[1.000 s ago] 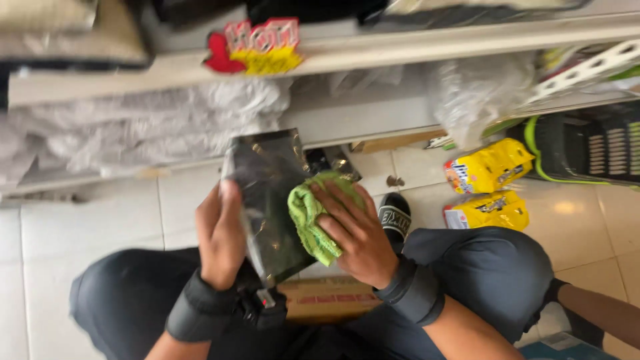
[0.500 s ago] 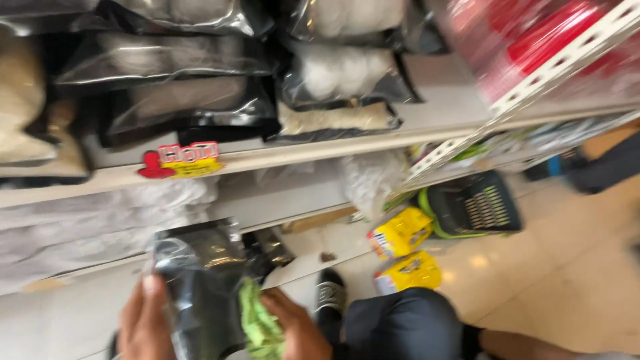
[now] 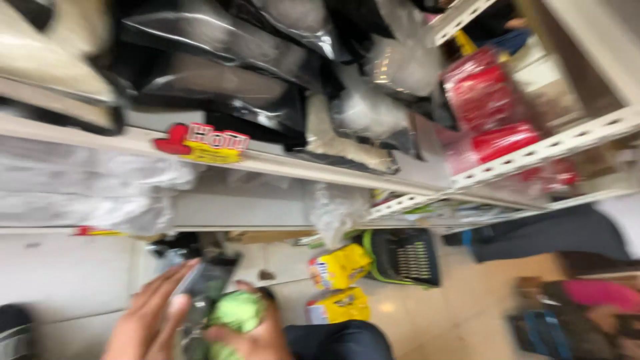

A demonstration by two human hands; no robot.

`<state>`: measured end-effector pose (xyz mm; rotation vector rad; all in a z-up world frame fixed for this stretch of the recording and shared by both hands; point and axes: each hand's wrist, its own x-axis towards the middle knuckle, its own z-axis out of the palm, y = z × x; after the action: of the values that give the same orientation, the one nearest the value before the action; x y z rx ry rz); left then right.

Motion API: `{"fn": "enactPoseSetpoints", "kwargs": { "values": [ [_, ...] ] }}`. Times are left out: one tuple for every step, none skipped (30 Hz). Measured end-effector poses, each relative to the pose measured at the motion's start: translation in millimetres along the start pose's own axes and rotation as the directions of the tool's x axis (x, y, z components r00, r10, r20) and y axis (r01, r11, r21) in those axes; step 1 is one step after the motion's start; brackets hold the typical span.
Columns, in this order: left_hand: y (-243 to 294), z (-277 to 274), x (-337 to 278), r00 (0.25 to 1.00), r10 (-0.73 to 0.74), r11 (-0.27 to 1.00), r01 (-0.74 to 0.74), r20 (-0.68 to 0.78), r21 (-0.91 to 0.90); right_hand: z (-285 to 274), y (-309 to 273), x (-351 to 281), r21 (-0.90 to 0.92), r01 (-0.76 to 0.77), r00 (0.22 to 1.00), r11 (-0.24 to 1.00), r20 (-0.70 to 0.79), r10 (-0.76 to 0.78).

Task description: The person wipes packaged food items clean with a cloth, then places them onto a grocery store shelf. The person holds each package with one hand while wiping it with the cloth in the other hand, occasionally flipping and rotating the package with both hands to wipe all surfaces before placing it on the shelf.

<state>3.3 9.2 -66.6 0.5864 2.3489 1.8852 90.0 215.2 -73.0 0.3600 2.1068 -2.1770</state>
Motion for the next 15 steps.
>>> {"fn": "enactPoseSetpoints", "kwargs": {
  "values": [
    [6.0,-2.1,-2.1,1.0,-0.008,0.999,0.008,-0.012,0.054,-1.3,-10.3,-0.2,0.044,0.006,0.999,0.999,0.034,-0.008],
    [11.7,-4.2,-4.4,0.999,-0.052,0.997,0.053,0.006,-0.057,-3.4,-20.1,-0.4,0.088,0.0,0.998,0.996,0.059,-0.006],
    [15.6,-6.9,-0.9,0.996,-0.082,0.983,0.084,0.024,-0.164,-6.8,-29.5,5.3,0.134,0.006,0.996,0.991,0.083,-0.018],
    [16.7,-13.6,1.0,0.997,-0.077,0.991,0.078,0.006,-0.108,-7.6,-25.7,9.9,0.178,0.022,0.993,0.984,0.114,-0.043],
    [18.1,-15.5,3.8,0.996,-0.08,0.995,0.082,0.037,-0.052,-13.0,-22.3,12.4,0.089,0.031,0.999,0.996,0.023,-0.033],
    [17.7,-16.4,7.0,0.994,-0.086,0.996,0.086,0.067,0.004,-18.9,-16.6,16.2,0.002,0.03,0.997,1.0,-0.071,-0.03],
    [24.5,-21.7,8.5,0.993,-0.096,0.995,0.094,0.066,0.037,-24.7,-21.2,20.1,0.033,0.03,0.998,0.999,-0.058,-0.028],
    [28.9,-25.9,9.9,0.991,-0.131,0.987,0.133,0.027,-0.085,-31.1,-22.7,25.2,0.009,0.054,0.987,0.999,-0.152,-0.052],
    [34.2,-27.9,-1.8,0.98,-0.197,0.959,0.192,-0.004,-0.211,-36.5,-19.1,17.6,-0.016,0.043,0.969,0.999,-0.243,-0.045],
    [36.0,-33.2,7.8,0.973,-0.231,0.957,0.227,-0.003,-0.182,-35.6,-43.1,25.7,0.018,0.014,0.973,1.0,-0.229,-0.01],
    [38.7,-37.7,2.6,0.971,-0.238,0.927,0.23,0.009,-0.298,-33.6,-60.7,21.3,0.008,0.07,0.986,0.997,-0.153,-0.068],
    [39.0,-41.0,-1.8,0.97,-0.245,0.883,0.229,0.014,-0.409,-34.2,-75.8,21.2,0.008,0.129,0.989,0.992,-0.076,-0.128],
    [45.5,-45.1,-4.5,0.955,-0.295,0.879,0.283,0.029,-0.385,-25.9,-80.9,14.5,0.043,0.081,0.994,0.996,-0.077,-0.078],
    [52.5,-48.4,-6.1,0.969,-0.245,0.899,0.228,0.001,-0.373,-19.1,-87.1,8.9,-0.008,0.174,0.984,0.985,0.042,-0.174],
    [56.7,-48.5,8.2,0.987,-0.156,0.922,0.134,-0.03,-0.364,-18.4,-98.8,16.6,-0.055,0.309,0.941,0.95,0.161,-0.297]
  ]
}}
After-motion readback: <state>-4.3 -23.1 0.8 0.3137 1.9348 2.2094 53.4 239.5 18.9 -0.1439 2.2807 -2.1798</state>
